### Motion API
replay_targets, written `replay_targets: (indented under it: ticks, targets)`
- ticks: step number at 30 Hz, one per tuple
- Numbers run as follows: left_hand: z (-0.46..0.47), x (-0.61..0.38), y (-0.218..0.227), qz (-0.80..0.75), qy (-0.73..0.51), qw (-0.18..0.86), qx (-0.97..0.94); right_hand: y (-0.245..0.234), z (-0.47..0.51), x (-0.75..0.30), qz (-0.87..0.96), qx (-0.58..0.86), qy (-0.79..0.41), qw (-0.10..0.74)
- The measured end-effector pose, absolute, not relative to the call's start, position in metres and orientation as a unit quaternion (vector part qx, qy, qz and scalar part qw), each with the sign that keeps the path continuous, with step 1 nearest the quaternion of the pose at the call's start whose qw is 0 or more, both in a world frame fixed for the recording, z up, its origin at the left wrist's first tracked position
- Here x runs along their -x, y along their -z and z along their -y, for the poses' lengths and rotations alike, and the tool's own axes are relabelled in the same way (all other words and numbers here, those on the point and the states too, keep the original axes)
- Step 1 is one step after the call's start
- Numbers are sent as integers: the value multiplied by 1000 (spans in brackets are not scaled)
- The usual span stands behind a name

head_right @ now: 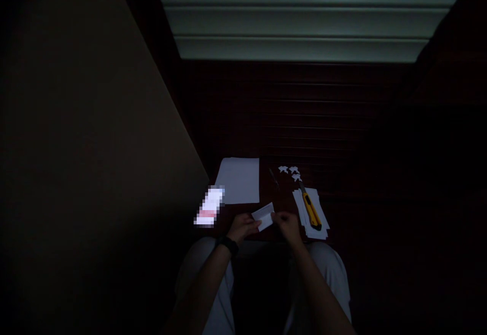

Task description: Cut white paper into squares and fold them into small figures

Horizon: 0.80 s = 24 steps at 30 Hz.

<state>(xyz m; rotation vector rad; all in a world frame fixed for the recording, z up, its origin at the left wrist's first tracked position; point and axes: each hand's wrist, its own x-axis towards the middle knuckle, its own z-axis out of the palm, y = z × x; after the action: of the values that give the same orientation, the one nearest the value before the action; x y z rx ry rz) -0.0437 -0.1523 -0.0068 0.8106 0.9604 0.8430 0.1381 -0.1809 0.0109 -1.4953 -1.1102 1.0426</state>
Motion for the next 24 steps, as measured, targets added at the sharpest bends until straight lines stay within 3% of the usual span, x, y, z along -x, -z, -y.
replay_targets:
  ticks: [8, 16, 24]
  targets:
    - [153, 43, 2, -430, -392, 728, -362, -9, 181, -133, 451, 617, -405, 502]
    - [155, 42, -6, -415, -390, 740, -359, -15, 184, -125, 447, 558, -499, 489]
    - [156, 40, -9, -414, -388, 737, -366, -8, 181, -125, 427, 553, -516, 495]
